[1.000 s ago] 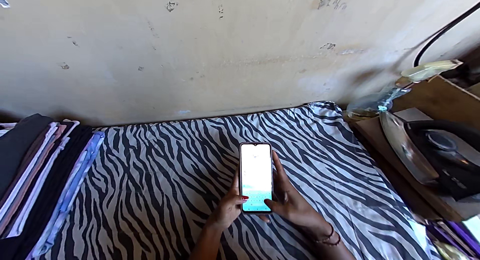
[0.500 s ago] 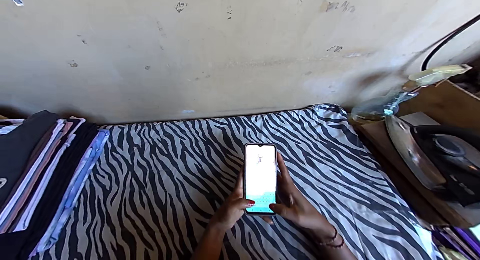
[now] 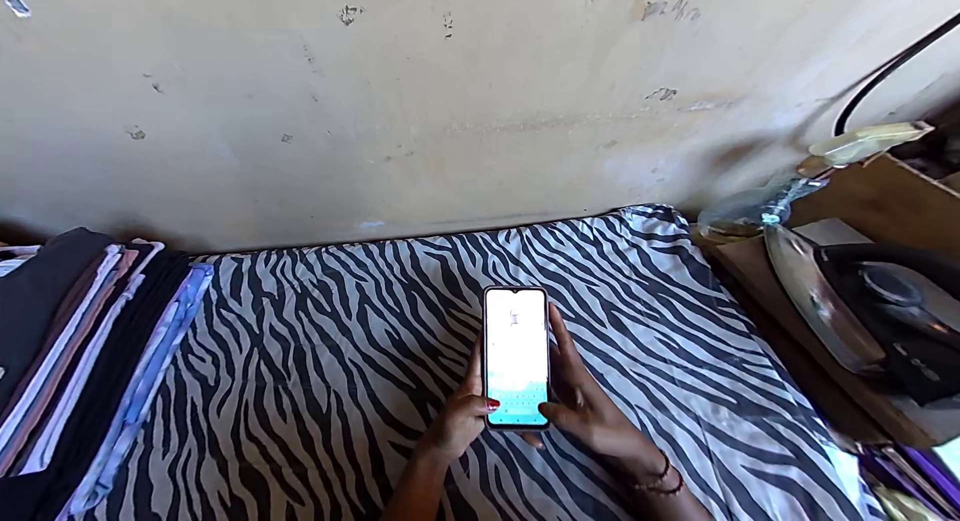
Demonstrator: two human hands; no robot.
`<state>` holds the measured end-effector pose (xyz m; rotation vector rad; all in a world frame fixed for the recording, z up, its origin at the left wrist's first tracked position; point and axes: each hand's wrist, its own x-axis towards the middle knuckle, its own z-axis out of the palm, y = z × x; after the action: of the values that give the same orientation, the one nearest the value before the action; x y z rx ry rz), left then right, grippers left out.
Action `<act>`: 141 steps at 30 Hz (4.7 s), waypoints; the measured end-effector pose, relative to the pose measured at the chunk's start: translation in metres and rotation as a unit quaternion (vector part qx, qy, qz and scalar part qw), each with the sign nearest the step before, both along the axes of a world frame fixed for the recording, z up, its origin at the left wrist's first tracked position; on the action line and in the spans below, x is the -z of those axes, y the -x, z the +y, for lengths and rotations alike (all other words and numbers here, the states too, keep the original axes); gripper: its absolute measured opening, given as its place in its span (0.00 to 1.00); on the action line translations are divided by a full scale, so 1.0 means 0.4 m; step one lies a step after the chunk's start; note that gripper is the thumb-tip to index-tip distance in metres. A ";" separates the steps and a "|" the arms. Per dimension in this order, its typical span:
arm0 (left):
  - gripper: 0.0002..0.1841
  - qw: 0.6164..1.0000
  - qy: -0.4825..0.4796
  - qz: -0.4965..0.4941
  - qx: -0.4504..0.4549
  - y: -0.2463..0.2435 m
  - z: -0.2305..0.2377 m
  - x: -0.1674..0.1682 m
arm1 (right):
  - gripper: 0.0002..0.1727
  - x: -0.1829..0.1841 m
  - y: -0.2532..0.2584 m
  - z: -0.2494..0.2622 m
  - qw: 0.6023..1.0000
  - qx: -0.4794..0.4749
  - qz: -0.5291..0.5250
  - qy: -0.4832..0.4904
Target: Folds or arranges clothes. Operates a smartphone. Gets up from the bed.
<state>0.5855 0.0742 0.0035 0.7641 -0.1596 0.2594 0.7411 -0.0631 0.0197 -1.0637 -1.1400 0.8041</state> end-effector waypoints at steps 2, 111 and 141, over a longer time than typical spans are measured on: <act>0.53 1.000 0.012 0.006 0.001 -0.001 0.000 0.003 | 0.70 -0.001 -0.003 0.001 1.000 -0.008 0.006 -0.004; 0.53 1.000 0.005 -0.001 0.001 -0.002 0.000 0.004 | 0.57 -0.006 0.005 0.007 0.999 0.022 0.029 -0.007; 0.56 0.999 -0.017 0.023 -0.029 0.002 -0.003 0.002 | 0.77 -0.001 0.021 0.010 0.997 0.040 -0.060 0.002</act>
<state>0.5846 0.0730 0.0027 0.8092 -0.0995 0.2945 0.7326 -0.0590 0.0203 -1.1662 -1.1896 0.6882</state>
